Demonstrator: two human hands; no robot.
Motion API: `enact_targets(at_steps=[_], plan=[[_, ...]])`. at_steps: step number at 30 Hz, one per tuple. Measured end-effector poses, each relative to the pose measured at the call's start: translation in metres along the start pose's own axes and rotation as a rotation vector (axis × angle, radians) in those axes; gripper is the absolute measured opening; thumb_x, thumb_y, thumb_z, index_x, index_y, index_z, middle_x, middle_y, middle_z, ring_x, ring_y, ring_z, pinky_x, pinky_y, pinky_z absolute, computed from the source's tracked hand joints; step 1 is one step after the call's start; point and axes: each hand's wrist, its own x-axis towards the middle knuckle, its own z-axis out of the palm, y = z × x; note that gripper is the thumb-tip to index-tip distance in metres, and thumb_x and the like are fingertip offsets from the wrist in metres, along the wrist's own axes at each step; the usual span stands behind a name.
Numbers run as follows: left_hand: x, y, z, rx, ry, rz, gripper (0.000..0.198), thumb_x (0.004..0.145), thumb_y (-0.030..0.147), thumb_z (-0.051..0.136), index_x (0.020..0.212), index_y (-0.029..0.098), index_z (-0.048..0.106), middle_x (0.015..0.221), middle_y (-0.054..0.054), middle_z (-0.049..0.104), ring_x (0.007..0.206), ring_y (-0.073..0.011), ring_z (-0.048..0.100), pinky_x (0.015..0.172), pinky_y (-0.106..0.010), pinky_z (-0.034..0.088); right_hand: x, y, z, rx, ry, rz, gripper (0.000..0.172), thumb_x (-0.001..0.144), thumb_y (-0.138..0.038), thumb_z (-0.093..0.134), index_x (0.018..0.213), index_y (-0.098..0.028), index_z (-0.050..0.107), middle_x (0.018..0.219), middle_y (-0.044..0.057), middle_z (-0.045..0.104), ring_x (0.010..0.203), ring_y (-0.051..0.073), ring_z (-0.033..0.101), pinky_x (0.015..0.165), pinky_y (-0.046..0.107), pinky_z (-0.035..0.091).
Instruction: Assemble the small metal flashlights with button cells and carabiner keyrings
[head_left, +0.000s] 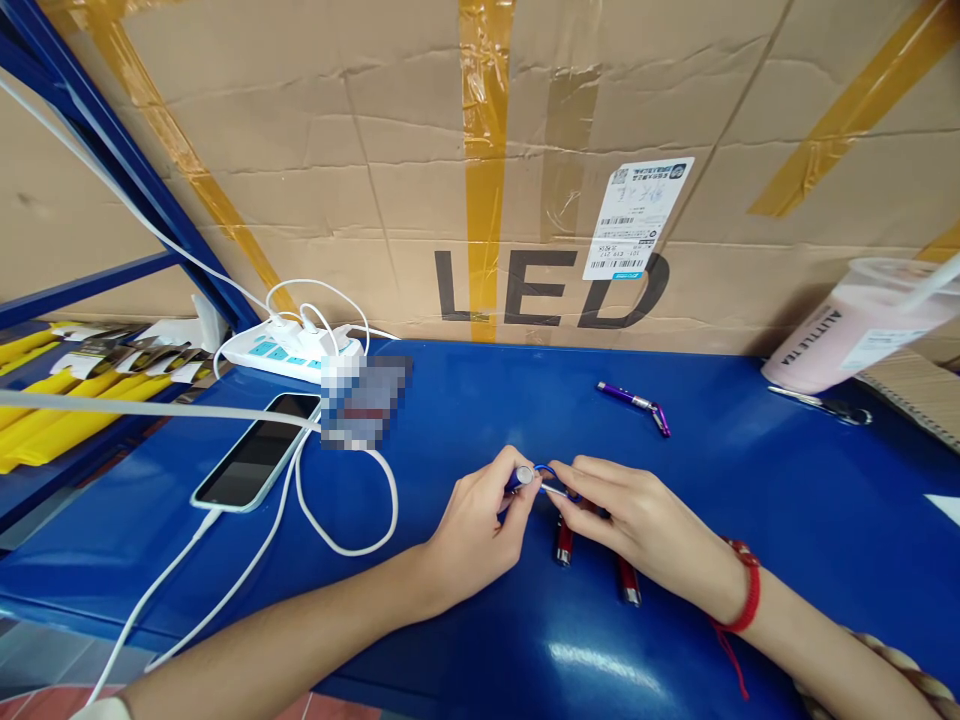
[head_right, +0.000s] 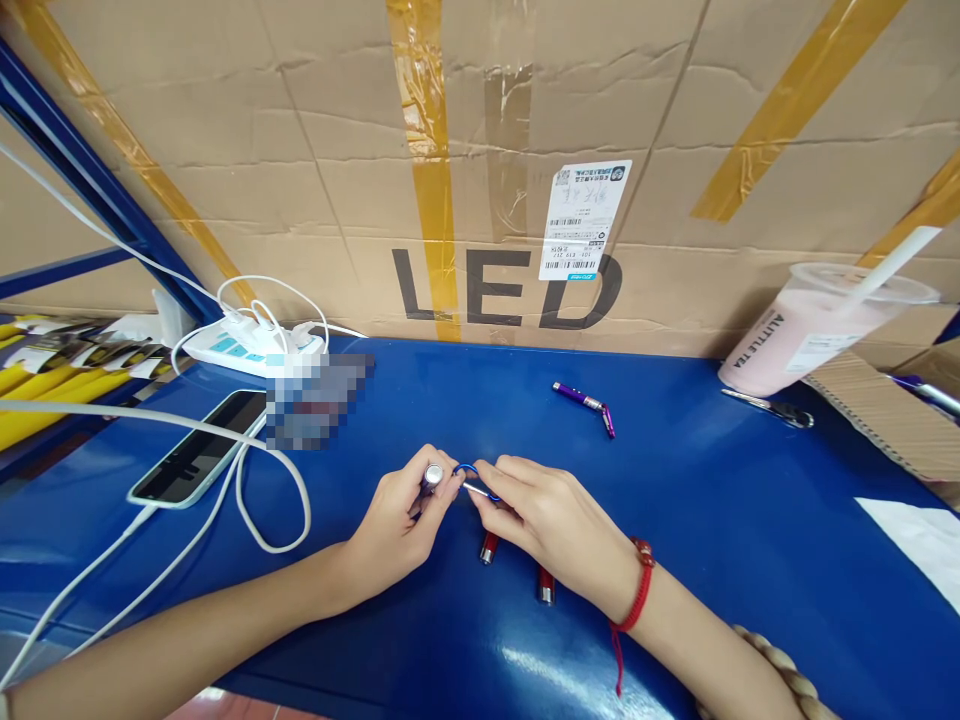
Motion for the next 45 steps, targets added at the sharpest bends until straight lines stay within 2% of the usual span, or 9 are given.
enact_targets(at_steps=[6, 12, 17, 20, 28, 33, 39, 41, 45], plan=[[-0.001, 0.000, 0.001, -0.002, -0.015, -0.001, 0.019, 0.091, 0.022, 0.039, 0.074, 0.021, 0.033, 0.066, 0.004, 0.040, 0.053, -0.0085, 0.032, 0.050, -0.020, 0.029, 0.001, -0.002, 0.002, -0.048, 0.051, -0.006, 0.032, 0.097, -0.027, 0.036, 0.086, -0.012, 0.062, 0.059, 0.000, 0.050, 0.050, 0.011, 0.045, 0.049, 0.022, 0.037], [-0.001, 0.004, 0.002, -0.060, -0.053, -0.050, 0.016, 0.091, 0.024, 0.039, 0.076, 0.021, 0.034, 0.068, 0.004, 0.042, 0.054, -0.0090, 0.037, 0.052, -0.020, 0.033, 0.000, -0.002, 0.001, -0.054, 0.077, 0.033, 0.031, 0.097, -0.026, 0.035, 0.086, -0.013, 0.061, 0.062, 0.002, 0.054, 0.053, 0.011, 0.048, 0.053, 0.023, 0.041], [0.003, 0.007, 0.004, -0.162, 0.052, -0.143, 0.019, 0.088, 0.025, 0.046, 0.075, 0.022, 0.033, 0.083, 0.000, 0.054, 0.067, -0.0100, 0.049, 0.060, -0.021, 0.039, -0.001, 0.002, 0.001, -0.046, 0.130, 0.069, 0.028, 0.096, -0.025, 0.037, 0.092, -0.012, 0.061, 0.066, 0.003, 0.056, 0.055, 0.011, 0.050, 0.054, 0.023, 0.043], [0.005, 0.008, 0.004, -0.190, 0.112, -0.175, 0.023, 0.086, 0.023, 0.051, 0.072, 0.021, 0.032, 0.079, 0.001, 0.055, 0.071, -0.0107, 0.052, 0.064, -0.021, 0.041, -0.001, 0.001, 0.002, -0.025, 0.137, 0.085, 0.026, 0.096, -0.024, 0.037, 0.096, -0.014, 0.061, 0.069, 0.004, 0.058, 0.056, 0.011, 0.051, 0.055, 0.023, 0.044], [0.003, 0.005, 0.006, -0.176, 0.084, -0.127, 0.028, 0.084, 0.023, 0.053, 0.067, 0.021, 0.031, 0.063, 0.006, 0.039, 0.059, -0.0086, 0.039, 0.058, -0.020, 0.036, -0.003, -0.001, 0.008, 0.035, 0.170, 0.066, 0.022, 0.095, -0.022, 0.041, 0.104, -0.013, 0.059, 0.073, 0.004, 0.059, 0.062, 0.012, 0.054, 0.061, 0.024, 0.047], [0.002, 0.007, 0.006, -0.101, 0.038, -0.157, 0.027, 0.084, 0.026, 0.054, 0.067, 0.020, 0.034, 0.060, 0.006, 0.037, 0.053, -0.0081, 0.036, 0.052, -0.020, 0.033, -0.003, -0.001, 0.009, 0.034, 0.192, 0.074, 0.023, 0.095, -0.023, 0.039, 0.104, -0.015, 0.059, 0.076, 0.005, 0.060, 0.064, 0.013, 0.057, 0.062, 0.025, 0.049], [0.002, 0.008, 0.006, -0.223, 0.049, -0.169, 0.028, 0.083, 0.022, 0.055, 0.066, 0.021, 0.031, 0.073, 0.002, 0.057, 0.068, -0.0107, 0.052, 0.062, -0.021, 0.041, -0.002, 0.015, 0.007, -0.097, 0.127, 0.195, 0.033, 0.097, -0.030, 0.034, 0.108, -0.014, 0.060, 0.085, 0.008, 0.064, 0.075, 0.017, 0.062, 0.068, 0.028, 0.052], [0.003, 0.008, 0.006, -0.248, 0.060, -0.186, 0.029, 0.082, 0.022, 0.055, 0.066, 0.021, 0.031, 0.075, 0.001, 0.059, 0.071, -0.0112, 0.054, 0.064, -0.021, 0.042, -0.002, 0.024, 0.007, -0.195, 0.089, 0.224, 0.036, 0.097, -0.032, 0.032, 0.108, -0.013, 0.061, 0.086, 0.009, 0.064, 0.079, 0.020, 0.061, 0.071, 0.033, 0.051], [0.002, 0.010, 0.006, -0.200, 0.068, -0.219, 0.026, 0.081, 0.023, 0.058, 0.068, 0.020, 0.036, 0.072, 0.003, 0.055, 0.062, -0.0096, 0.050, 0.059, -0.021, 0.040, -0.004, 0.040, 0.006, -0.289, 0.025, 0.279, 0.034, 0.096, -0.032, 0.036, 0.109, -0.013, 0.062, 0.086, 0.008, 0.064, 0.078, 0.021, 0.059, 0.070, 0.036, 0.047]])
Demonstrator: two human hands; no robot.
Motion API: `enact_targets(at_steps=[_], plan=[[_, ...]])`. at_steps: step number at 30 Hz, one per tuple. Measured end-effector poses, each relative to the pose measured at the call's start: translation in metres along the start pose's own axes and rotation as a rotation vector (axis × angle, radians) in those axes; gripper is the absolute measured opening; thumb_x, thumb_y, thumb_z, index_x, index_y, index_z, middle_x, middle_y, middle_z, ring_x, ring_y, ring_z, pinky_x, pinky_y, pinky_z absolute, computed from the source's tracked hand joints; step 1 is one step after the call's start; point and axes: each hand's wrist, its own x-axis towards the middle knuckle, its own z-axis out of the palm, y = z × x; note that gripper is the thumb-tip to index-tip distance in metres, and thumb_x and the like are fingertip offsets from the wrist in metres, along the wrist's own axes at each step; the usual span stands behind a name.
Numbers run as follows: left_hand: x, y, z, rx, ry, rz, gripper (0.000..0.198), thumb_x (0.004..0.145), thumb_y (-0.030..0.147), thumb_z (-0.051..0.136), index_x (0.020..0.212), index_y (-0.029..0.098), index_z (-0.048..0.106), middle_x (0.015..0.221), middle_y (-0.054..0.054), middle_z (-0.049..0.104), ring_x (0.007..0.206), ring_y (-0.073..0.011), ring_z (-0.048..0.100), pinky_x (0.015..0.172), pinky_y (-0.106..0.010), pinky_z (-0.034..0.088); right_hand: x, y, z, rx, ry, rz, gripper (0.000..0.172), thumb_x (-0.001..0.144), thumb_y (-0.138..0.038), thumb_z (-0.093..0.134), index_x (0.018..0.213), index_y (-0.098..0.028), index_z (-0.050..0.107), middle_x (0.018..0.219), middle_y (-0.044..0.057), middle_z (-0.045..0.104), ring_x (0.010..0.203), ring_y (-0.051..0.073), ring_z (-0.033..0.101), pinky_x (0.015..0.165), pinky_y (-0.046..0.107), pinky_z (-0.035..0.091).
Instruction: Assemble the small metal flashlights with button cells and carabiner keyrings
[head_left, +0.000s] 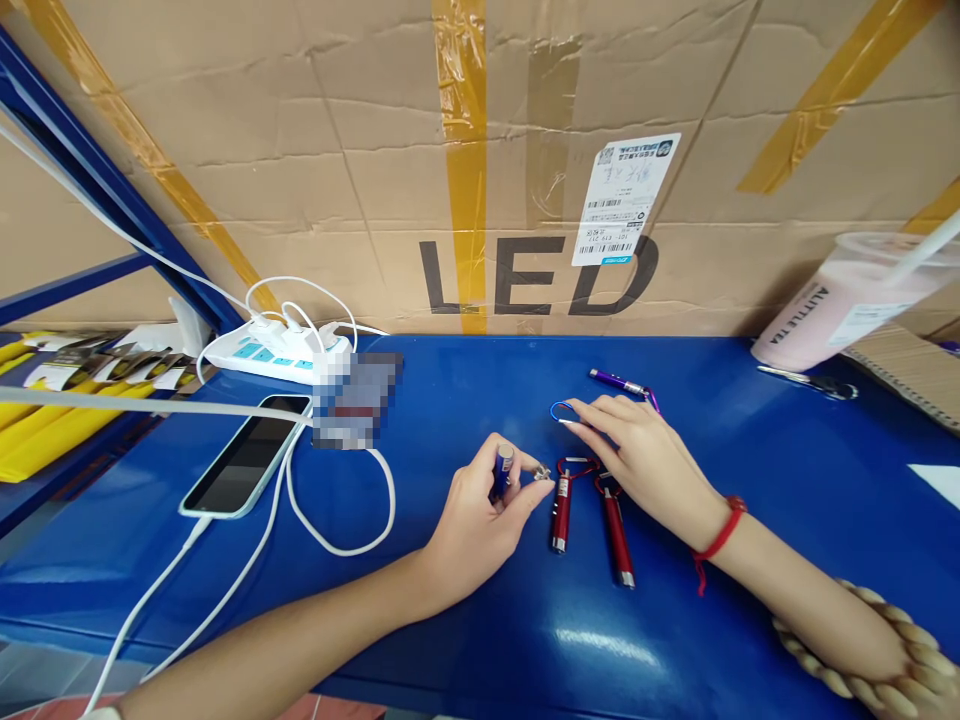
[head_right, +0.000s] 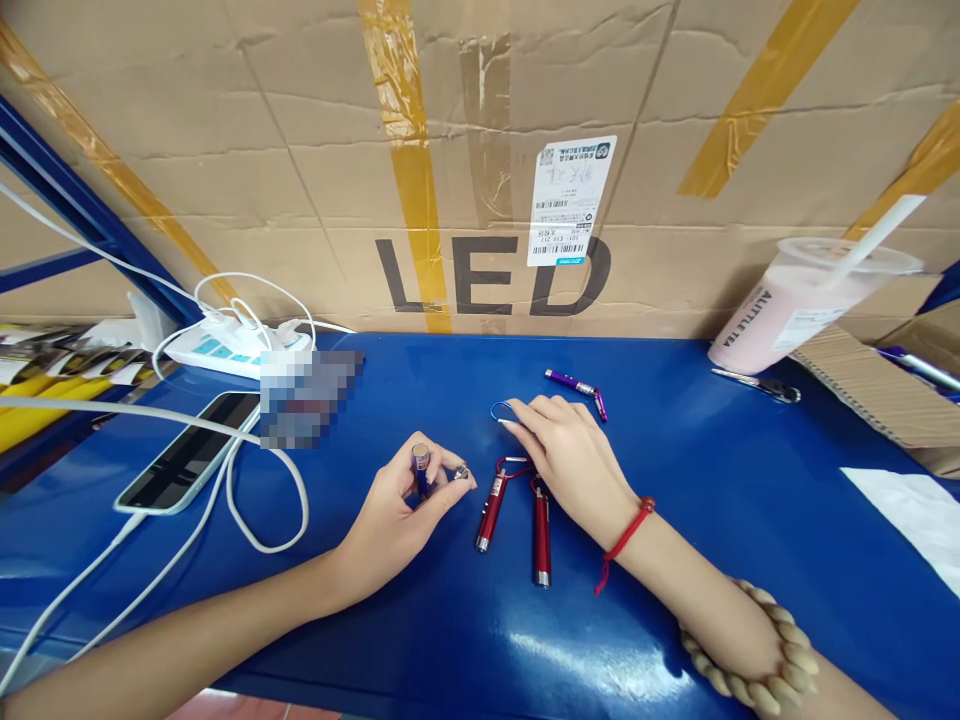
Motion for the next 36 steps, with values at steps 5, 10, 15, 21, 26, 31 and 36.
enact_targets(at_steps=[5, 10, 15, 21, 26, 31, 36], plan=[[0.000, 0.002, -0.001, -0.042, -0.033, 0.018, 0.028, 0.084, 0.021, 0.054, 0.067, 0.021, 0.032, 0.072, 0.002, 0.055, 0.071, -0.0115, 0.054, 0.065, -0.022, 0.041, -0.002, 0.007, 0.005, 0.041, -0.097, -0.003, 0.029, 0.094, -0.030, 0.041, 0.108, -0.018, 0.064, 0.088, 0.007, 0.063, 0.079, 0.019, 0.058, 0.072, 0.036, 0.043], [0.001, 0.004, -0.002, -0.103, -0.088, 0.009, 0.024, 0.088, 0.020, 0.047, 0.069, 0.021, 0.032, 0.077, -0.001, 0.062, 0.079, -0.0135, 0.059, 0.073, -0.025, 0.040, 0.001, 0.005, 0.001, 0.209, -0.042, 0.013, 0.024, 0.090, -0.028, 0.051, 0.102, -0.019, 0.068, 0.091, 0.007, 0.064, 0.084, 0.020, 0.058, 0.078, 0.040, 0.043], [0.001, 0.005, -0.002, -0.144, -0.114, 0.010, 0.024, 0.089, 0.018, 0.045, 0.070, 0.021, 0.031, 0.077, 0.000, 0.062, 0.081, -0.0137, 0.060, 0.076, -0.026, 0.041, 0.005, -0.011, -0.013, 0.600, 0.053, 0.038, 0.018, 0.084, -0.033, 0.060, 0.090, -0.022, 0.073, 0.085, 0.004, 0.065, 0.081, 0.017, 0.060, 0.075, 0.032, 0.046], [0.002, 0.001, -0.002, -0.130, -0.108, 0.046, 0.027, 0.087, 0.023, 0.051, 0.069, 0.021, 0.031, 0.072, 0.004, 0.049, 0.078, -0.0136, 0.060, 0.069, -0.023, 0.042, 0.002, -0.029, -0.019, 0.742, 0.007, -0.004, 0.017, 0.082, -0.034, 0.062, 0.081, -0.022, 0.074, 0.078, 0.003, 0.065, 0.073, 0.015, 0.061, 0.071, 0.031, 0.047], [-0.001, 0.001, -0.002, -0.049, -0.109, 0.053, 0.024, 0.087, 0.025, 0.051, 0.071, 0.020, 0.034, 0.072, 0.005, 0.046, 0.066, -0.0093, 0.049, 0.060, -0.021, 0.038, 0.003, -0.032, -0.021, 0.736, 0.078, -0.008, 0.011, 0.080, -0.027, 0.065, 0.077, -0.020, 0.072, 0.076, 0.004, 0.066, 0.071, 0.015, 0.061, 0.067, 0.028, 0.050], [-0.001, 0.001, -0.004, -0.004, -0.162, 0.014, 0.017, 0.091, 0.031, 0.044, 0.079, 0.020, 0.040, 0.075, 0.003, 0.047, 0.064, -0.0094, 0.041, 0.061, -0.022, 0.035, 0.004, -0.032, -0.024, 0.752, 0.203, 0.101, 0.005, 0.079, -0.021, 0.066, 0.079, -0.021, 0.070, 0.078, 0.003, 0.068, 0.073, 0.014, 0.063, 0.068, 0.025, 0.053], [-0.003, -0.002, -0.006, 0.033, -0.183, 0.053, 0.025, 0.097, 0.034, 0.025, 0.085, 0.020, 0.042, 0.079, 0.002, 0.049, 0.067, -0.0107, 0.041, 0.067, -0.025, 0.036, 0.002, -0.033, -0.026, 0.729, 0.274, 0.098, 0.006, 0.079, -0.019, 0.066, 0.080, -0.022, 0.071, 0.079, 0.003, 0.070, 0.073, 0.014, 0.064, 0.068, 0.025, 0.054]])
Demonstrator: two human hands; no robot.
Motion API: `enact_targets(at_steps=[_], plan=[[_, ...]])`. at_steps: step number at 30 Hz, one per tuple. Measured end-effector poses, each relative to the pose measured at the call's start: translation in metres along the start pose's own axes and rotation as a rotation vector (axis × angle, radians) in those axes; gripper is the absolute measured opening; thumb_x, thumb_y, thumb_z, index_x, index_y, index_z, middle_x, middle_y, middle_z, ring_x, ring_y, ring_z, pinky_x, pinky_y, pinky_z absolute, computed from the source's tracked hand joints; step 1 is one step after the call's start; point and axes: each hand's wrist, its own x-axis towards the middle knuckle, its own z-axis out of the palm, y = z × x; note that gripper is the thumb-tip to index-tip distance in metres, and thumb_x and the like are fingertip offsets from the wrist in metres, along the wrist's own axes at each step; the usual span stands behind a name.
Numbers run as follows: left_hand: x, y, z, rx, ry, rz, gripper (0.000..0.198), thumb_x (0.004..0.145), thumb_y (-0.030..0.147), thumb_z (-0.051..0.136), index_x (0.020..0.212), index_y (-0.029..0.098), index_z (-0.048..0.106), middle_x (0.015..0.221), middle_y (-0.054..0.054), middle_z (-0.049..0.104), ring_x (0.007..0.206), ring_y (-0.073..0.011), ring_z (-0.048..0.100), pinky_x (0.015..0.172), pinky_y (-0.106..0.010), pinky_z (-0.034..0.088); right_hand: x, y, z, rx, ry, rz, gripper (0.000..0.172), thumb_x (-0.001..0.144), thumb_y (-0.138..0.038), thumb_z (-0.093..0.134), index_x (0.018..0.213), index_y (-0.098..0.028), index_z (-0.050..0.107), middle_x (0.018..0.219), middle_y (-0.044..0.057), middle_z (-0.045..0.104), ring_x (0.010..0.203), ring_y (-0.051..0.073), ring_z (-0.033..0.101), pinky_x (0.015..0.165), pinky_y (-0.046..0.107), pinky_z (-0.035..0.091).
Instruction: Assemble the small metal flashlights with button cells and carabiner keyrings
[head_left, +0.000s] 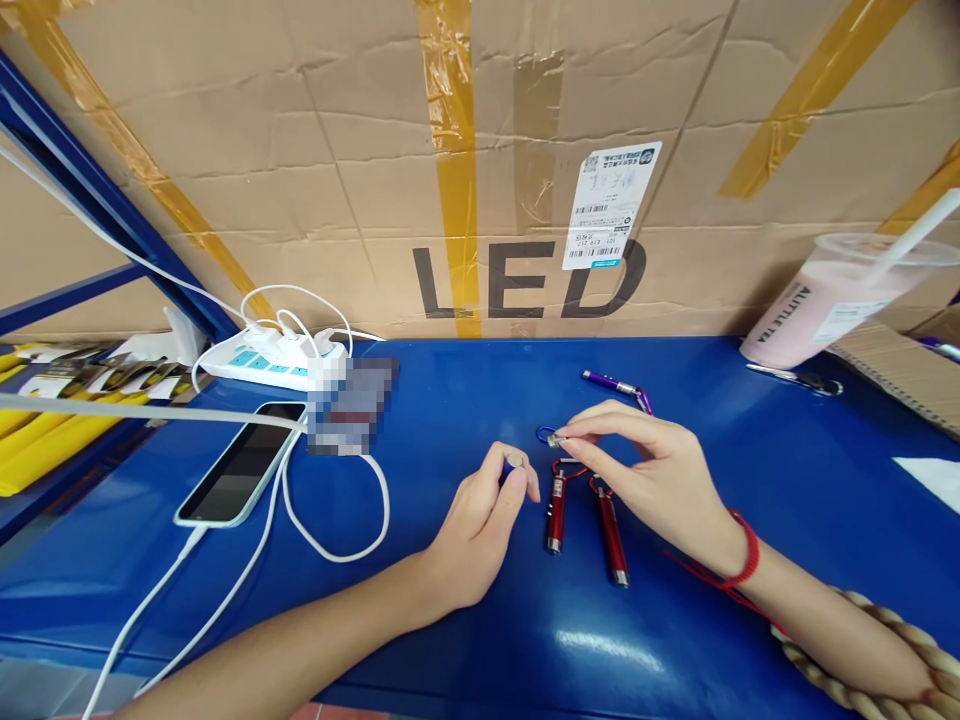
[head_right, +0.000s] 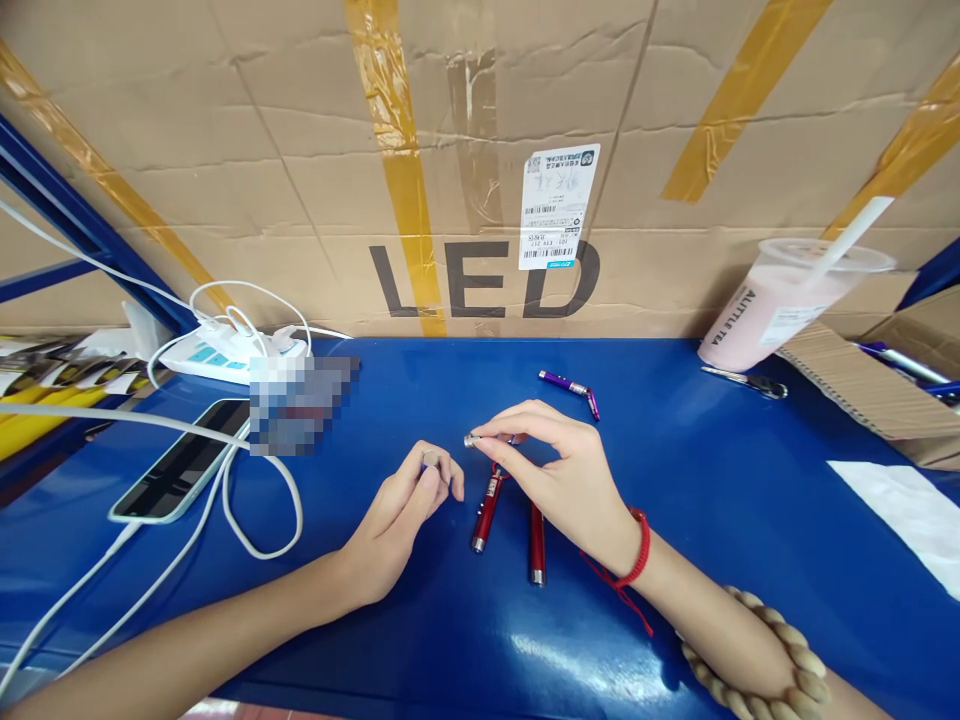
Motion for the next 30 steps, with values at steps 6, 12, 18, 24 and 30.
enact_targets(at_steps=[6, 12, 18, 24, 30], plan=[[0.000, 0.000, -0.001, 0.200, -0.028, 0.080, 0.018, 0.096, 0.024, 0.033, 0.098, 0.020, 0.049, 0.087, -0.001, 0.056, 0.081, -0.0131, 0.053, 0.077, -0.025, 0.040, 0.000, -0.005, 0.000, -0.021, -0.009, -0.099, 0.009, 0.076, -0.014, 0.067, 0.077, -0.022, 0.070, 0.074, 0.002, 0.071, 0.070, 0.015, 0.064, 0.065, 0.026, 0.053], [0.002, -0.006, -0.001, 0.320, 0.066, 0.252, 0.020, 0.091, 0.018, 0.045, 0.108, 0.018, 0.057, 0.092, -0.004, 0.062, 0.081, -0.0147, 0.058, 0.071, -0.023, 0.047, 0.002, -0.005, -0.002, -0.028, -0.026, -0.149, 0.010, 0.073, -0.011, 0.069, 0.073, -0.021, 0.069, 0.069, 0.001, 0.070, 0.066, 0.014, 0.063, 0.063, 0.026, 0.052], [0.005, -0.005, -0.001, 0.325, 0.177, 0.348, 0.018, 0.088, 0.013, 0.051, 0.103, 0.016, 0.061, 0.089, -0.004, 0.066, 0.081, -0.0145, 0.061, 0.075, -0.024, 0.049, 0.004, -0.003, -0.004, -0.014, -0.065, -0.148, 0.009, 0.074, -0.013, 0.069, 0.072, -0.022, 0.069, 0.069, 0.000, 0.069, 0.067, 0.014, 0.063, 0.065, 0.026, 0.052], [0.006, -0.006, -0.001, 0.315, 0.183, 0.403, 0.018, 0.087, 0.012, 0.053, 0.102, 0.016, 0.062, 0.088, -0.004, 0.067, 0.079, -0.0135, 0.061, 0.075, -0.023, 0.051, 0.004, -0.001, -0.005, 0.035, -0.196, -0.009, 0.004, 0.075, -0.020, 0.069, 0.072, -0.021, 0.071, 0.071, 0.001, 0.068, 0.069, 0.014, 0.062, 0.066, 0.025, 0.050], [0.005, -0.007, -0.004, 0.349, 0.114, 0.354, 0.020, 0.088, 0.018, 0.053, 0.105, 0.015, 0.063, 0.086, -0.005, 0.064, 0.077, -0.0146, 0.061, 0.074, -0.025, 0.052, 0.008, 0.006, -0.010, 0.143, -0.374, 0.294, 0.017, 0.072, -0.034, 0.071, 0.069, -0.017, 0.069, 0.068, 0.002, 0.066, 0.058, 0.011, 0.057, 0.053, 0.022, 0.046]])
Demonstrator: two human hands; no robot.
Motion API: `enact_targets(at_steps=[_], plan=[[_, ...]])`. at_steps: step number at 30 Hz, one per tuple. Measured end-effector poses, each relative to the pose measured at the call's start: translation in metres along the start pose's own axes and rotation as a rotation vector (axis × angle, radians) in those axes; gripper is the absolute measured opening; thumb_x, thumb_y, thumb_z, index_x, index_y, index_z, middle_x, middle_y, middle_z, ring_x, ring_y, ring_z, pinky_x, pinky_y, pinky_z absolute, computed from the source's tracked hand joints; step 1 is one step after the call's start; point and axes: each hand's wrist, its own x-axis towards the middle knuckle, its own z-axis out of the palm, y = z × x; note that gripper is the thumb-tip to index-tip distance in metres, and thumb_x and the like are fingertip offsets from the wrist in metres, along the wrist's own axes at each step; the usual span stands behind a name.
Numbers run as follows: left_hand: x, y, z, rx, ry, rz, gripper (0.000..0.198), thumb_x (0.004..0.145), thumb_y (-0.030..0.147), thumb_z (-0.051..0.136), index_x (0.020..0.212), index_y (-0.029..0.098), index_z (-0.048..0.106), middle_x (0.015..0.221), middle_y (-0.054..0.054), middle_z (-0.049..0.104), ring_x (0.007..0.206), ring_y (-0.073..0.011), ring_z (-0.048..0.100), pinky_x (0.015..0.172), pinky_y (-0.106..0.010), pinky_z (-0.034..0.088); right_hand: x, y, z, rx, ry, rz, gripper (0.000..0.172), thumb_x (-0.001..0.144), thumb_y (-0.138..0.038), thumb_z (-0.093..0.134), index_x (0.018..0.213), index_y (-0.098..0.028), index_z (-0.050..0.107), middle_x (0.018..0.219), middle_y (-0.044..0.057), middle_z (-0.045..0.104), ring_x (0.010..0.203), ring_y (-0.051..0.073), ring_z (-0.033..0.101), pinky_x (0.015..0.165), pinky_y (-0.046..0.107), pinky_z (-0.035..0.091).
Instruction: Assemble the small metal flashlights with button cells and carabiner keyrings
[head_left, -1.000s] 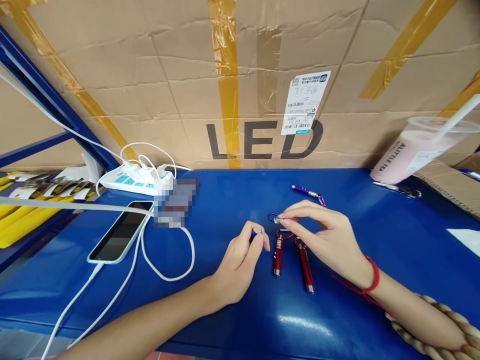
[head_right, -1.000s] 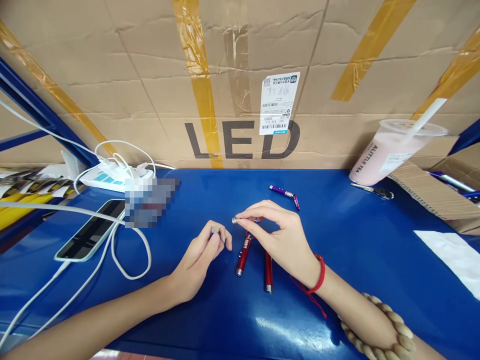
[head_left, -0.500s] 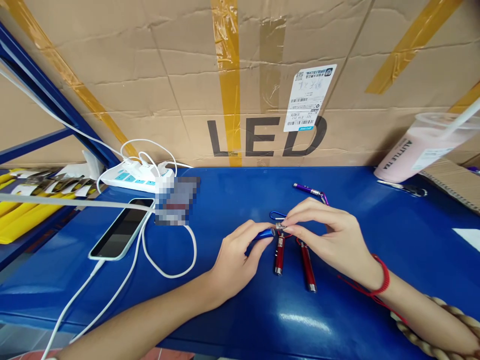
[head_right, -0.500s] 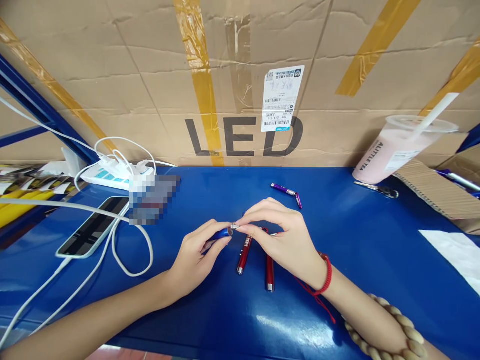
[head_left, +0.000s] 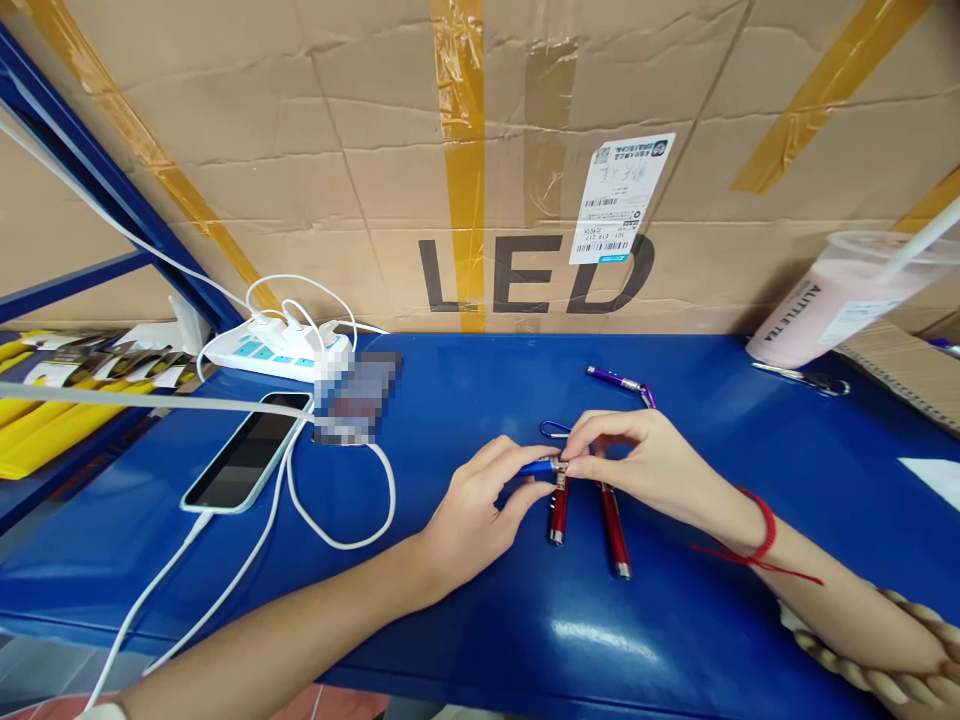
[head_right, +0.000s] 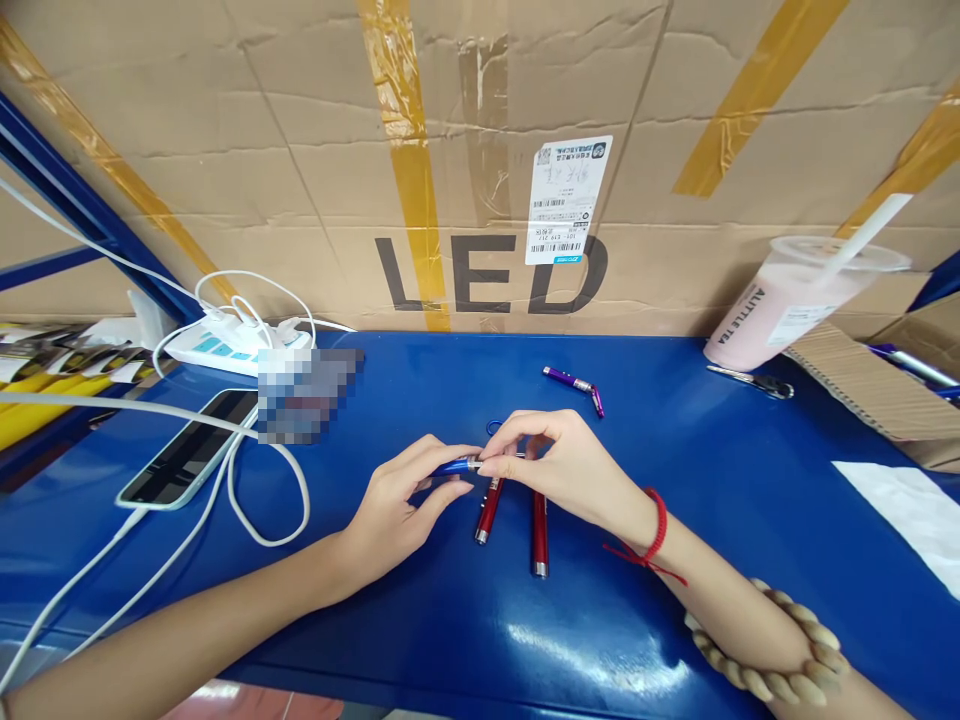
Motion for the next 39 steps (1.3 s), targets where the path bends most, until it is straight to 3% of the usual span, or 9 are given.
enact_targets(at_steps=[6, 19, 31, 35, 39], plan=[[-0.002, 0.000, -0.001, 0.027, -0.035, 0.103, 0.026, 0.093, 0.017, 0.042, 0.105, 0.010, 0.063, 0.083, -0.008, 0.065, 0.076, -0.0153, 0.061, 0.073, -0.025, 0.051, 0.002, 0.009, -0.001, 0.077, -0.044, 0.077, 0.019, 0.066, -0.035, 0.075, 0.064, -0.016, 0.070, 0.062, 0.001, 0.064, 0.057, 0.011, 0.055, 0.052, 0.023, 0.043], [-0.001, -0.004, 0.000, 0.057, 0.066, 0.200, 0.022, 0.090, 0.015, 0.048, 0.102, 0.014, 0.067, 0.078, -0.006, 0.070, 0.069, -0.0135, 0.061, 0.068, -0.024, 0.052, -0.002, 0.006, 0.007, 0.023, -0.026, 0.113, 0.026, 0.067, -0.042, 0.072, 0.066, -0.016, 0.072, 0.062, 0.003, 0.063, 0.053, 0.012, 0.055, 0.049, 0.024, 0.044], [-0.003, -0.004, -0.004, 0.152, 0.118, 0.306, 0.030, 0.088, 0.007, 0.046, 0.108, 0.020, 0.064, 0.082, -0.004, 0.070, 0.066, -0.0117, 0.060, 0.059, -0.024, 0.046, -0.003, 0.012, 0.012, 0.365, -0.157, 0.292, 0.024, 0.062, -0.037, 0.077, 0.062, -0.014, 0.068, 0.054, -0.002, 0.059, 0.048, 0.007, 0.047, 0.048, 0.020, 0.041], [-0.004, -0.003, -0.004, 0.133, 0.100, 0.244, 0.026, 0.087, 0.007, 0.048, 0.102, 0.019, 0.066, 0.083, -0.005, 0.069, 0.067, -0.0126, 0.058, 0.060, -0.024, 0.046, -0.005, 0.014, 0.014, 0.390, -0.151, 0.333, 0.026, 0.062, -0.038, 0.077, 0.065, -0.013, 0.068, 0.055, -0.002, 0.058, 0.048, 0.006, 0.044, 0.046, 0.020, 0.037], [-0.002, 0.001, -0.003, 0.054, 0.059, 0.072, 0.025, 0.088, 0.009, 0.048, 0.100, 0.018, 0.068, 0.079, -0.005, 0.067, 0.070, -0.0145, 0.057, 0.065, -0.025, 0.047, -0.003, 0.012, 0.015, 0.353, -0.116, 0.342, 0.028, 0.063, -0.040, 0.076, 0.065, -0.013, 0.069, 0.055, -0.001, 0.058, 0.048, 0.006, 0.044, 0.044, 0.019, 0.037]])
